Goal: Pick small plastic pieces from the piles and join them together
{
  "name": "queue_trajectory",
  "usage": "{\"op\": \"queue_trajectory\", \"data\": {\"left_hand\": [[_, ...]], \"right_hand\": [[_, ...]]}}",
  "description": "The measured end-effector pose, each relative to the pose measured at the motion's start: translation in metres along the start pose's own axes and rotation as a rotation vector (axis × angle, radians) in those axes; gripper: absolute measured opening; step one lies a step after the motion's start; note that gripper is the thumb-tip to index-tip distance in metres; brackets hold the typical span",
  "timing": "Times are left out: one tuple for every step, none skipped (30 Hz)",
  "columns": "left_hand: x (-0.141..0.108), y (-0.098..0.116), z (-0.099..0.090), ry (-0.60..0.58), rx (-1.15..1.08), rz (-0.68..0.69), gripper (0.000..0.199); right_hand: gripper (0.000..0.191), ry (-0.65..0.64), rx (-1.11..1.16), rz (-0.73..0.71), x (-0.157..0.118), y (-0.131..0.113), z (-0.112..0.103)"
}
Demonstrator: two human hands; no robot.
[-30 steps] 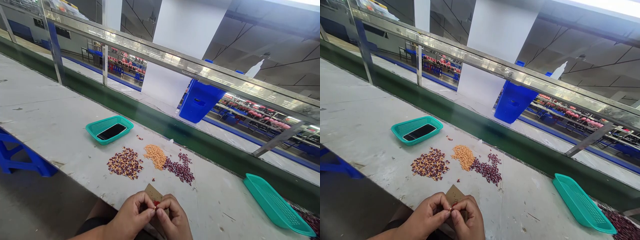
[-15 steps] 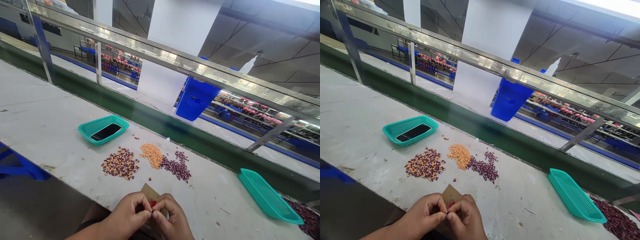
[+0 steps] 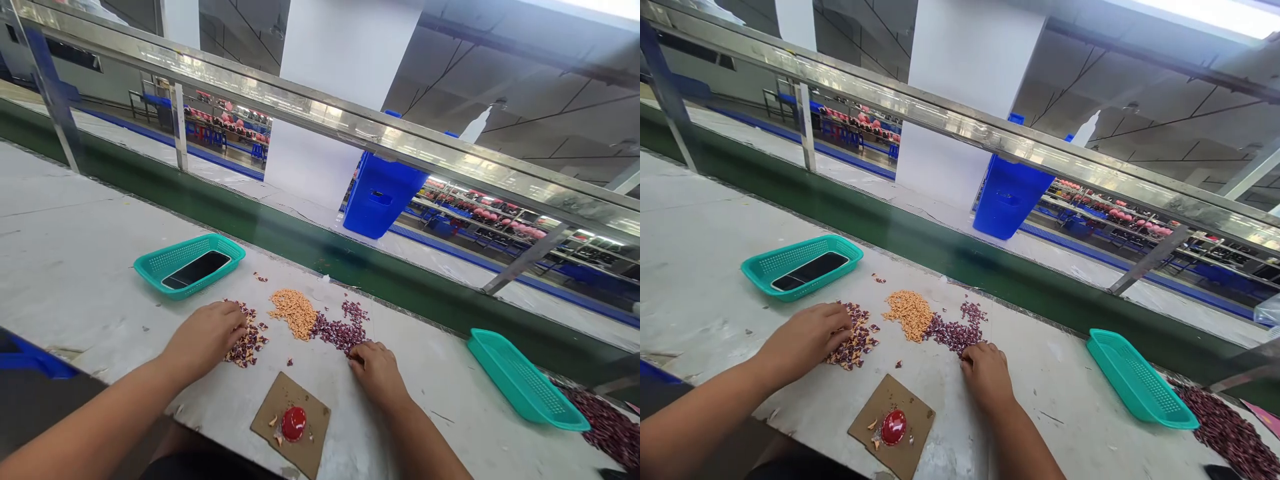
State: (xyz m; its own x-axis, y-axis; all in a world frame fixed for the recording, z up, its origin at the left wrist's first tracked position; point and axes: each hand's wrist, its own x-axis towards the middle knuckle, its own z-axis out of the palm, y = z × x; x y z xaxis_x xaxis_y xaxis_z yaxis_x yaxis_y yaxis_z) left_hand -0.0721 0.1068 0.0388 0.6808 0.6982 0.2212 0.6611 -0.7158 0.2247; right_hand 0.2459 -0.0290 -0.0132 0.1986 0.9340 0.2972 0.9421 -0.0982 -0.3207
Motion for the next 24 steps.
{"op": "queue_trajectory", "data": {"left_hand": [[0.004,0.006,0.000,-0.013,0.003,0.020,0.025],[0.009,0.013,0.002,-0.032,-0.001,0.045,0.024],[0.014,0.020,0.004,-0.058,-0.002,0.079,0.023],[0.020,0.028,0.007,-0.080,0.000,0.109,0.022],[0.026,0.035,0.012,-0.101,0.005,0.137,0.020],[0.033,0.041,0.016,-0.119,0.013,0.163,0.019],[0.040,0.047,0.021,-0.138,0.023,0.184,0.019],[0.047,0.051,0.026,-0.159,0.034,0.203,0.019],[0.053,0.055,0.031,-0.180,0.047,0.217,0.019],[0.059,0.059,0.036,-0.199,0.060,0.228,0.020],[0.064,0.061,0.040,-0.218,0.072,0.235,0.020],[0.069,0.063,0.044,-0.235,0.083,0.236,0.020],[0.072,0.065,0.047,-0.253,0.092,0.233,0.020],[0.075,0.066,0.050,-0.271,0.099,0.226,0.019],[0.077,0.066,0.053,-0.290,0.103,0.217,0.016],[0.079,0.066,0.055,-0.308,0.102,0.207,0.014],[0.079,0.066,0.056,-0.324,0.097,0.197,0.014],[0.080,0.065,0.057,-0.336,0.087,0.190,0.020],[0.080,0.064,0.058,-0.342,0.071,0.184,0.025],[0.079,0.063,0.057,-0.340,0.049,0.178,0.026],[0.079,0.062,0.055,-0.332,0.022,0.172,0.022],[0.077,0.061,0.052,-0.315,-0.012,0.167,0.015],[0.075,0.062,0.049,-0.291,-0.052,0.161,0.012],[0.072,0.064,0.045,-0.263,-0.100,0.157,0.014]], "right_hand": [[0.018,-0.001,-0.016,-0.001,0.001,0.000,0.002],[0.018,0.000,-0.028,-0.003,0.003,-0.001,0.003],[0.018,0.000,-0.037,-0.005,0.004,-0.002,0.004],[0.019,0.002,-0.042,-0.008,0.005,-0.003,0.004],[0.020,0.003,-0.043,-0.012,0.006,-0.004,0.004],[0.020,0.004,-0.039,-0.017,0.006,-0.006,0.003],[0.020,0.004,-0.031,-0.023,0.006,-0.008,0.002],[0.019,0.004,-0.018,-0.029,0.005,-0.011,0.001],[0.018,0.004,-0.001,-0.036,0.004,-0.014,-0.001],[0.017,0.004,0.019,-0.043,0.003,-0.017,-0.002],[0.016,0.004,0.041,-0.051,0.001,-0.020,-0.004],[0.015,0.003,0.065,-0.060,-0.001,-0.024,-0.006],[0.015,0.003,0.091,-0.069,-0.003,-0.028,-0.008],[0.015,0.002,0.118,-0.078,-0.005,-0.031,-0.010],[0.015,0.001,0.143,-0.087,-0.007,-0.035,-0.011],[0.014,0.001,0.162,-0.097,-0.009,-0.038,-0.013],[0.014,0.000,0.191,-0.105,-0.011,-0.041,-0.014],[0.014,0.000,0.242,-0.101,-0.012,-0.044,-0.015],[0.013,-0.004,0.320,-0.078,-0.014,-0.047,-0.015],[0.013,-0.014,0.427,-0.031,-0.016,-0.050,-0.016],[0.012,-0.029,0.558,0.037,-0.018,-0.053,-0.015],[0.011,-0.048,0.702,0.115,-0.020,-0.057,-0.015],[0.011,-0.067,0.845,0.188,-0.022,-0.061,-0.014],[0.013,-0.082,0.974,0.244,-0.024,-0.066,-0.013]]}}
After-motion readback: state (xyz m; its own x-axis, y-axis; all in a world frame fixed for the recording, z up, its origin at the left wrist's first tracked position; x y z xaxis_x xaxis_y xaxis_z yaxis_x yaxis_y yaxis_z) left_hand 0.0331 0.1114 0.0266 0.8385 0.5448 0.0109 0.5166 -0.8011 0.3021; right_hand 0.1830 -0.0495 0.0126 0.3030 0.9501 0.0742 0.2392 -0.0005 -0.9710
